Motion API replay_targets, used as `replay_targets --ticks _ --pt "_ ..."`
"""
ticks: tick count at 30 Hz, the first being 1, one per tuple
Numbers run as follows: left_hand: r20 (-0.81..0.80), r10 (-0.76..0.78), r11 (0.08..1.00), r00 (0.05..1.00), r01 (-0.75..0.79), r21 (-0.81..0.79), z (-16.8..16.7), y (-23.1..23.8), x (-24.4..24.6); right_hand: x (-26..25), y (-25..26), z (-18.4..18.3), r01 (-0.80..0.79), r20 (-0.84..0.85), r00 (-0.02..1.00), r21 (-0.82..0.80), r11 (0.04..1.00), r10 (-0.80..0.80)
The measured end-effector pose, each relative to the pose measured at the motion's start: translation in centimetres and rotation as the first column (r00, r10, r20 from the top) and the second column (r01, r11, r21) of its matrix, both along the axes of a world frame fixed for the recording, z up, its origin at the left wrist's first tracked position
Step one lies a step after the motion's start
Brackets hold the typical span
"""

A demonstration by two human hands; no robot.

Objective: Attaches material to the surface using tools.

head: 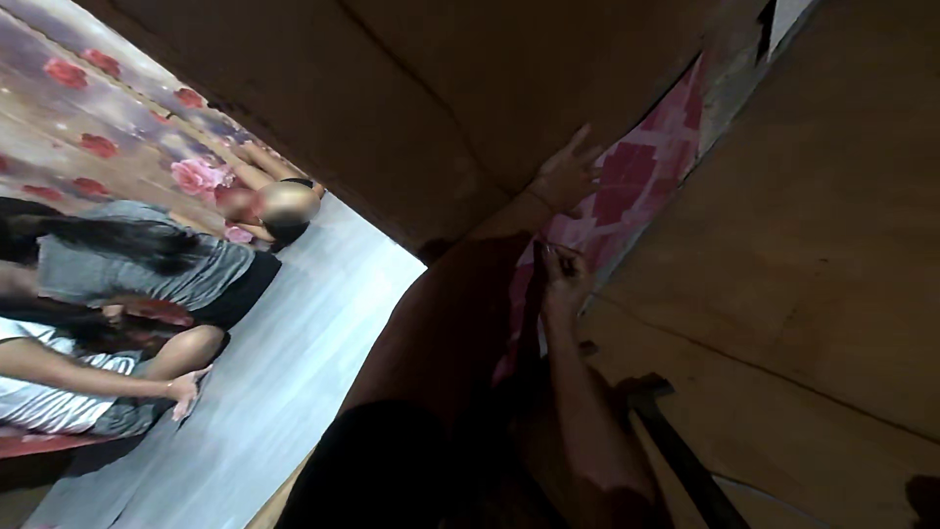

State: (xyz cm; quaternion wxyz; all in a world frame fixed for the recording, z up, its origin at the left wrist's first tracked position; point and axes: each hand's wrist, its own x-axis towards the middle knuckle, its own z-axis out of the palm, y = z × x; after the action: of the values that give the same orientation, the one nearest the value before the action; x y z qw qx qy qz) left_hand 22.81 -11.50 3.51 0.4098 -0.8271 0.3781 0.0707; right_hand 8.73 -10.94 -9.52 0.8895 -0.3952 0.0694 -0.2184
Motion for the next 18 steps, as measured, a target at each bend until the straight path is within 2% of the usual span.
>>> replay_targets --ticks 18 --pt "-0.020 0.025 1.000 0.999 -0.025 0.006 0.32 -0.44 -0.17 0.54 -0.41 -0.41 0.020 0.045 0.999 -0.091 0.996 -0.016"
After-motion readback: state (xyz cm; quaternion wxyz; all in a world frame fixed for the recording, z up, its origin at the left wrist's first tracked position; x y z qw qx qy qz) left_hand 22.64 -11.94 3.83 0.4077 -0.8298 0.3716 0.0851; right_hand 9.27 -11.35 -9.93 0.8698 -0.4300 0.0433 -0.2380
